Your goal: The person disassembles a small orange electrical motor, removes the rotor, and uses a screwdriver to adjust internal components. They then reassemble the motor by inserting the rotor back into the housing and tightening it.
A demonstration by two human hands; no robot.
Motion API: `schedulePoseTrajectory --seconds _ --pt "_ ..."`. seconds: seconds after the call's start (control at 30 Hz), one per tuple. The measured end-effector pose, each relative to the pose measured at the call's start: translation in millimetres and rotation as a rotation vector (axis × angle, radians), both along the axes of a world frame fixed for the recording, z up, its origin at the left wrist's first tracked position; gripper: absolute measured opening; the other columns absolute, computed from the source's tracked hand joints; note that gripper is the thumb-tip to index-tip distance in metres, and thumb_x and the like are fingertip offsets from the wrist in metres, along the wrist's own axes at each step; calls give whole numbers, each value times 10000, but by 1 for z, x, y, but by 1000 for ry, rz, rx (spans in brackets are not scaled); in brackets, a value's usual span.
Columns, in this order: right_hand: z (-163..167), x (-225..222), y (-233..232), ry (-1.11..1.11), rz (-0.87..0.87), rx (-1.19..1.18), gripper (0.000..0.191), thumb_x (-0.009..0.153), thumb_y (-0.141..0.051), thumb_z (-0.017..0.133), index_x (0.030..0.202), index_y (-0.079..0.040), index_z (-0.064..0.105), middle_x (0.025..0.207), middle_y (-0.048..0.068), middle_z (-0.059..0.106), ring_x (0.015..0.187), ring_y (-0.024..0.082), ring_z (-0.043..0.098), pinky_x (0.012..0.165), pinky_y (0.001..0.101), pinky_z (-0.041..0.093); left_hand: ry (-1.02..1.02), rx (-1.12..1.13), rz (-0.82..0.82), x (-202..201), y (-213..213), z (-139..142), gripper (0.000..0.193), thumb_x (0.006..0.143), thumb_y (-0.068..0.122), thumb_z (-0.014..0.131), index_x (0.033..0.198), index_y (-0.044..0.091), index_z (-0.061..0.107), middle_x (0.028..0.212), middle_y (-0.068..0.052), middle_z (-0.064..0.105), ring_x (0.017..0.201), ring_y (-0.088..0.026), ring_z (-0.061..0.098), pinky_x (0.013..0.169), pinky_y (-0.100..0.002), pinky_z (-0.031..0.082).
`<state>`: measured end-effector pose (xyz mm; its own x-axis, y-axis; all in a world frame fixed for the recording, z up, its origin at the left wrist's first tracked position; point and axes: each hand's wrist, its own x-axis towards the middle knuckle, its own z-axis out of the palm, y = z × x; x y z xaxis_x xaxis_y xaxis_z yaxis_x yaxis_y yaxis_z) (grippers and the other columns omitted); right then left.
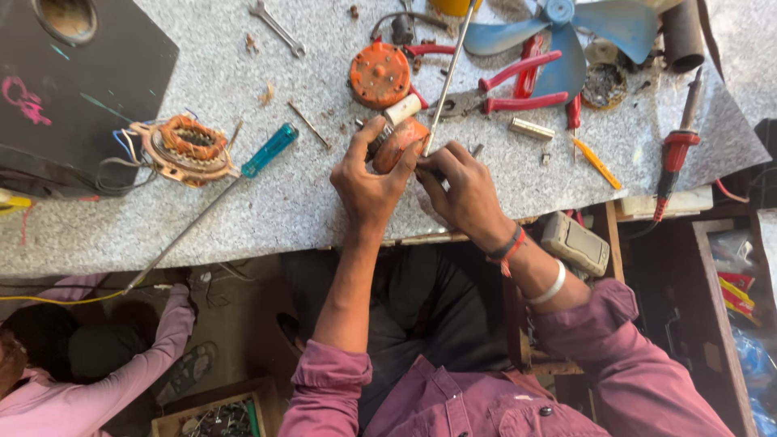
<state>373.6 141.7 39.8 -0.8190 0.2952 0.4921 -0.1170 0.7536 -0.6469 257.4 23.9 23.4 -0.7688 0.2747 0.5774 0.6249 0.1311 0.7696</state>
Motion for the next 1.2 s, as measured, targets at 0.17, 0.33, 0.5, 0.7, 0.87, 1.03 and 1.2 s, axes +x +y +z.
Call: schedulePoseTrajectory --seconds 0.17,0.33,0.5,0.7,0.87,1.03,1.2 --pt "5 2 4 13 -41 30 126 898 -27 748 993 -21 666 924 137 624 747 315 676 640 410 541 20 -19 46 3 6 3 568 795 371 923 1175 7 708 1080 -162 773 989 -296 783 864 -388 627" --pt "2 -3 -1 33 -58 2 143 889 -21 745 1009 -21 666 926 131 628 769 320 682 653 414 548 6 -20 32 6 4 4 552 830 364 906 1197 7 701 1106 -167 770 1013 -301 782 876 -388 628" --pt "4 6 0 30 -20 -18 132 904 -35 743 996 -43 650 909 110 633 751 290 710 647 399 569 63 7 44 5 2 7 546 821 351 910 1197 16 700 1111 -174 768 1033 -314 777 885 -390 623" --pt "3 -6 -9 47 -38 68 132 877 -10 760 983 -7 681 900 134 651 745 325 683 625 414 535 -33 -5 18 2 -7 8 557 811 347 915 1201 12 701 1105 -163 772 1011 -287 783 879 -381 625" --pt "-1 3 -3 18 -20 43 129 907 -22 758 981 -27 653 920 111 652 735 278 706 637 386 560 28 26 3 1 -3 0 549 823 342 912 1205 11 695 1128 -164 766 1059 -295 776 911 -386 623" --pt "-10 -9 -4 36 -8 88 127 901 6 760 987 -2 667 933 143 644 774 323 690 663 406 551 -36 -26 3 -1 -4 -11 570 816 352 915 1213 6 697 1113 -162 772 1032 -288 780 889 -378 627" --pt "-14 0 -1 33 53 43 123 950 -3 755 1016 -20 652 1000 120 667 786 280 722 679 379 577 30 36 16 -4 -3 -21 543 844 343 910 1223 23 690 1156 -161 764 1076 -287 779 927 -377 634"
